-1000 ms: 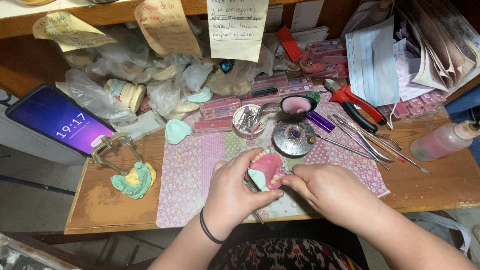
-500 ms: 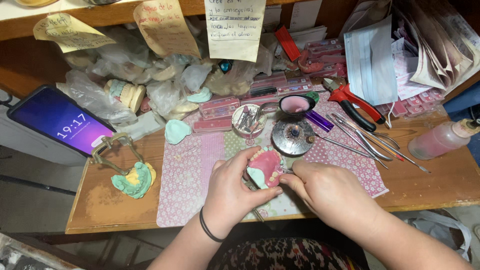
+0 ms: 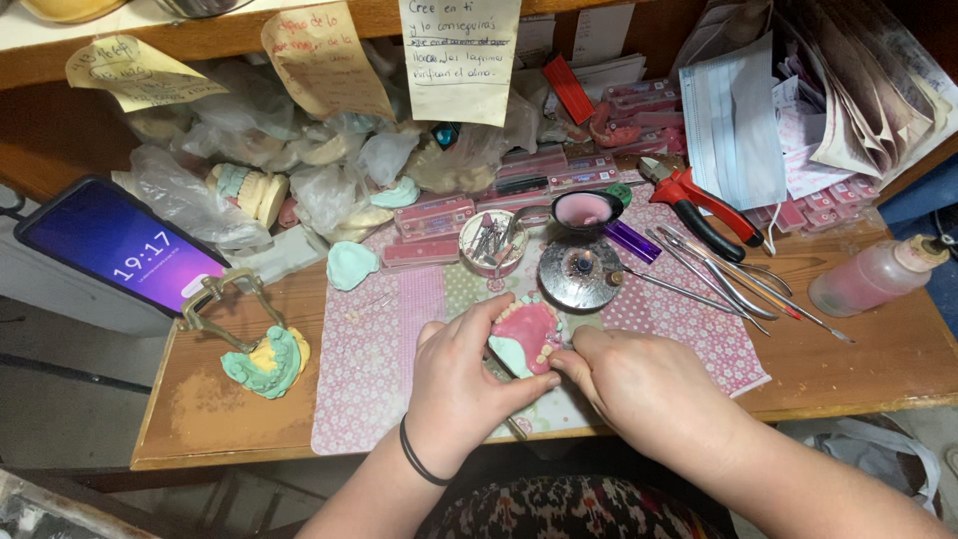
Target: The person uses a metal spatula to smooth and shape pink material on a dental cast. They then use tweezers to place small white pieces onto the cast and adjust them with their fingers. The person also uses pliers to manipulate a small metal component.
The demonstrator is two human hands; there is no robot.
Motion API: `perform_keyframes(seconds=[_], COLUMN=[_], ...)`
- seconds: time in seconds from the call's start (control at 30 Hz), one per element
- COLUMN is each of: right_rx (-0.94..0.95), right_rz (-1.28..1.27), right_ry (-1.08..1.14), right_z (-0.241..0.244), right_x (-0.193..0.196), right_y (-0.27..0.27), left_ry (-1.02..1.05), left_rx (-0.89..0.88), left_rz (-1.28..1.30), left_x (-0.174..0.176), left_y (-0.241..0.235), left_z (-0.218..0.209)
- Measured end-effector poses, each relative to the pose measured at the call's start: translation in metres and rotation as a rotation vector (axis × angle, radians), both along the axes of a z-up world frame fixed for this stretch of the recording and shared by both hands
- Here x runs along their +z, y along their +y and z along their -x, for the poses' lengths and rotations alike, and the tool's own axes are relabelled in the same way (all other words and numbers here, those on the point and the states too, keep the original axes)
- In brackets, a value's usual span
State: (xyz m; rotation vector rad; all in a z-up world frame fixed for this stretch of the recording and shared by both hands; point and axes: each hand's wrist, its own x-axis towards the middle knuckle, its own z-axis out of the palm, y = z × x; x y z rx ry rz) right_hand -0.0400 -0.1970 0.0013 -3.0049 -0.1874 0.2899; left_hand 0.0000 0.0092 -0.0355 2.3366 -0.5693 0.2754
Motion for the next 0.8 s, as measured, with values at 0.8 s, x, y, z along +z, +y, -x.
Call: perform_keyframes(seconds=[0.8], right_rx=[-0.062], right_rz=[-0.967], right_ry=[0.172], right_z=[-0.002], right_x=[-0.012], right_y=[-0.070], left_ry=[0.096], left_rx=[-0.025], left_rz=[-0.005], left_x=[0.008], left_y=[0.001], left_z=[-0.002])
